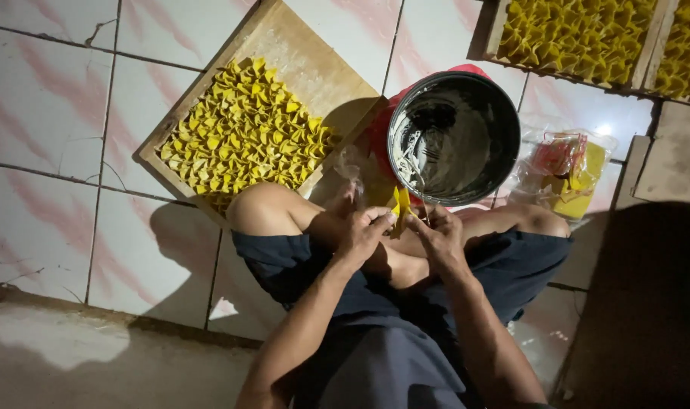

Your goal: Manually assembling small yellow food items by applying a white paste and folding them into shapes.

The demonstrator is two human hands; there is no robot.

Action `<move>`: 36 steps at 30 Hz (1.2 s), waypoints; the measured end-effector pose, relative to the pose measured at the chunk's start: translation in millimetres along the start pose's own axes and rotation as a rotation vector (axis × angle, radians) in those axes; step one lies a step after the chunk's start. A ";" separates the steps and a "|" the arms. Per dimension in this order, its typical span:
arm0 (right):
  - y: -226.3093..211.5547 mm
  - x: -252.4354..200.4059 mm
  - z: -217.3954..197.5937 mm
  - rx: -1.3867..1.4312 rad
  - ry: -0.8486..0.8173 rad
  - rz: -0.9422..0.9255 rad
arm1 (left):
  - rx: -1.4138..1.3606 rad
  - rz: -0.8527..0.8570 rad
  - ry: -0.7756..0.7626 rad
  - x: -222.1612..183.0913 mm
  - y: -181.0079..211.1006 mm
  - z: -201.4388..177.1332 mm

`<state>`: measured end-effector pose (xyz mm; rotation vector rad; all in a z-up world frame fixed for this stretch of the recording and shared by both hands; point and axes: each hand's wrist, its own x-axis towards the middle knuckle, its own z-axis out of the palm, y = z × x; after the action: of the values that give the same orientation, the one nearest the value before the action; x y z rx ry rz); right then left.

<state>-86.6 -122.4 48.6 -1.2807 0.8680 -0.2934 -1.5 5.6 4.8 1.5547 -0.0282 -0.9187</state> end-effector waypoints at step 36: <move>-32.3 151.3 -114.3 -1.818 -0.288 -0.410 | -0.380 -0.274 0.210 -6.7 91.6 -1.0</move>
<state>-58.6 -309.5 14.3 -3.0795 0.4553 0.5504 38.3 -11.4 85.7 1.3070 0.4925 -0.9060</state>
